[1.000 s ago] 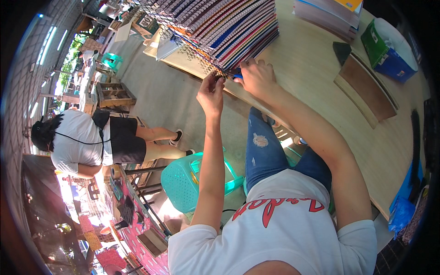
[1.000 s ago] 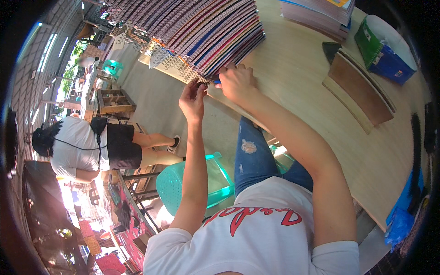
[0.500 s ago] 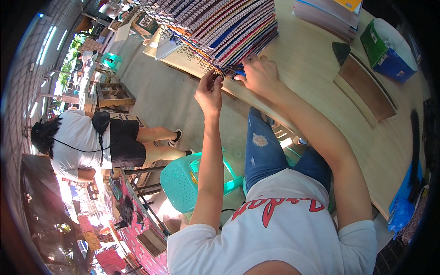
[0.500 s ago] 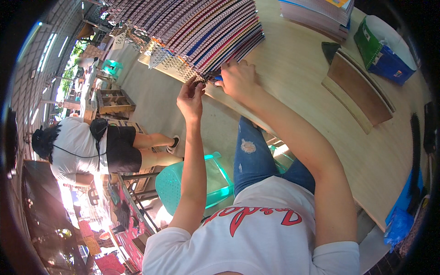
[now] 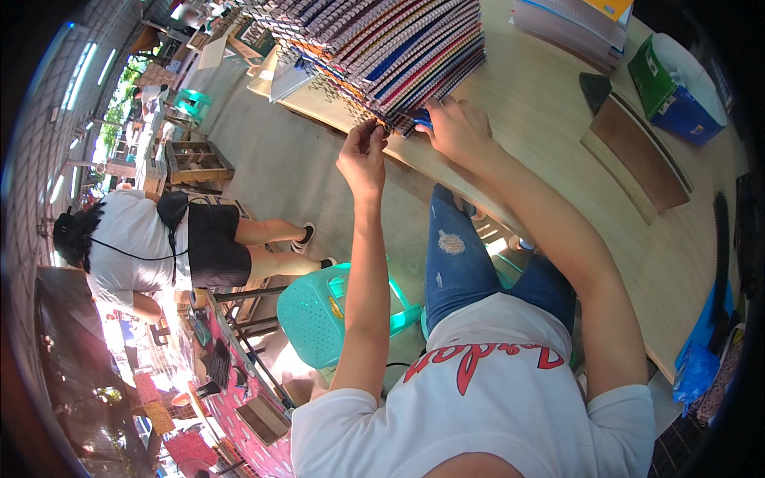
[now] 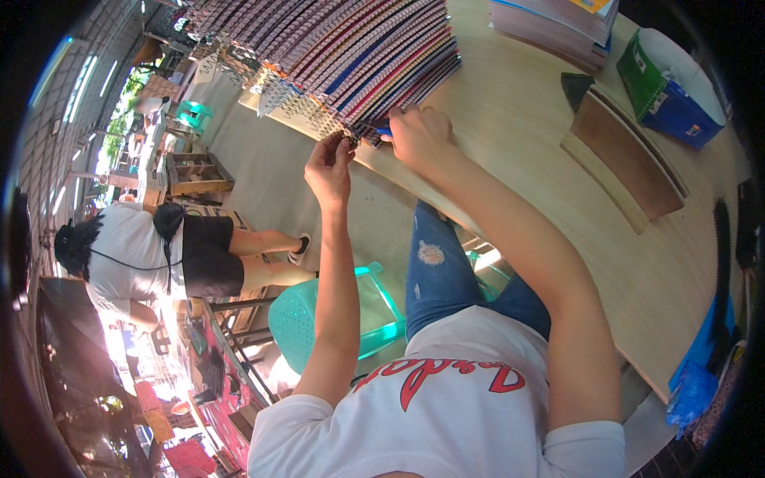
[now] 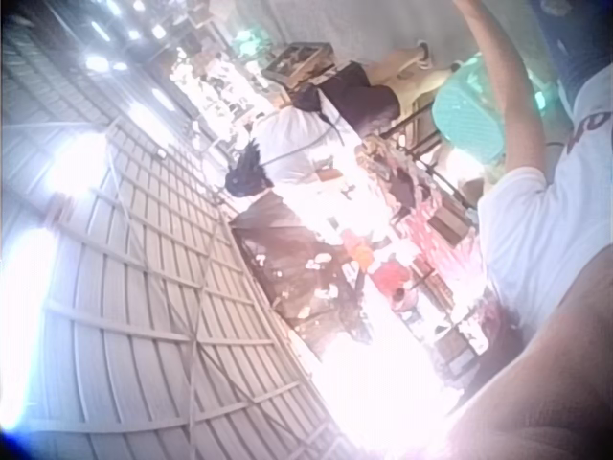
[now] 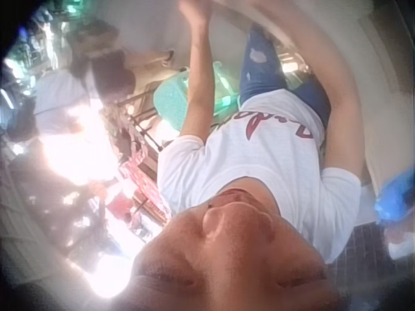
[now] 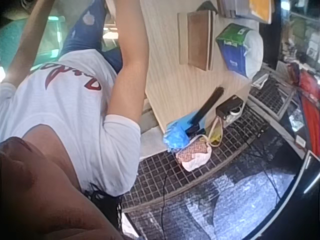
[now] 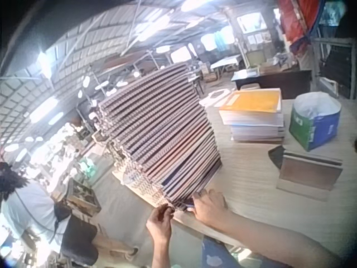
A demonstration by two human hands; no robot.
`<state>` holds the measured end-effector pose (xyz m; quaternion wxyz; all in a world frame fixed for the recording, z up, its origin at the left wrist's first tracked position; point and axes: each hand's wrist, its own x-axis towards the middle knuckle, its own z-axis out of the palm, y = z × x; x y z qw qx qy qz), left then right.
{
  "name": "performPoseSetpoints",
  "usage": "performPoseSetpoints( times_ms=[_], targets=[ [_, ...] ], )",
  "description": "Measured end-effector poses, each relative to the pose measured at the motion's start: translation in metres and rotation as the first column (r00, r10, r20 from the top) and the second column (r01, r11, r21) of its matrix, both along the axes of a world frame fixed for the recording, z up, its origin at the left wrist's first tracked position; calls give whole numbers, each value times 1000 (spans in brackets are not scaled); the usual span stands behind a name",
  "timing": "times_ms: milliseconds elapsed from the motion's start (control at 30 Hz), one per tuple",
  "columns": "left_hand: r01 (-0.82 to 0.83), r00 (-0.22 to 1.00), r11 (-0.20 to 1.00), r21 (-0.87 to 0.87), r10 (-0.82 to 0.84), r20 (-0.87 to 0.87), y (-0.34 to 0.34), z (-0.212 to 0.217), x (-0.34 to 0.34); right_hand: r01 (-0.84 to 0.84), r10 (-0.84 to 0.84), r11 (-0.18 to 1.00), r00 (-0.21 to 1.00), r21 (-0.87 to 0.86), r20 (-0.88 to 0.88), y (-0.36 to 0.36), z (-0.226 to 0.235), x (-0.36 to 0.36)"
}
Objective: The person assembles notebooks by threading wire spirals through pre-punched holes in stacks of paper and covers using a small tool and by hand, then crimping the ends of the wire.
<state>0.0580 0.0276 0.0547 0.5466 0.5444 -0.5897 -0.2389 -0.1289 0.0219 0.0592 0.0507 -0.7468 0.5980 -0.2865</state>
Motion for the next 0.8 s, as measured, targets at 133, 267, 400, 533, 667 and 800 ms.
performPoseSetpoints(
  times_ms=[133, 267, 400, 533, 667, 800],
  targets=[
    [-1, 1000, 1000, -30, 0, -16, 1, 2, 1, 3, -11, 994, 998, -112, -69, 10, 12, 2],
    [11, 1000, 1000, -26, -11, -15, 3, 9, -1, 4, -14, 991, 997, -133, -80, 9, 16, 11],
    [2, 1000, 1000, -29, -2, -2, 4, 12, -1, -32, 30, 995, 999, -90, -30, 2, 16, 14],
    [-6, 1000, 999, -35, 6, -5, 2, 9, 1, -105, 104, 993, 994, -57, -15, -8, 11, 13],
    [-5, 1000, 1000, -17, 5, -3, 1, 8, 1, -82, 84, 990, 996, -112, 13, -9, 11, 13],
    [-26, 1000, 999, -27, 26, 11, 1, 10, 3, -111, 111, 994, 993, -15, 28, -6, 16, 11]
  ],
)
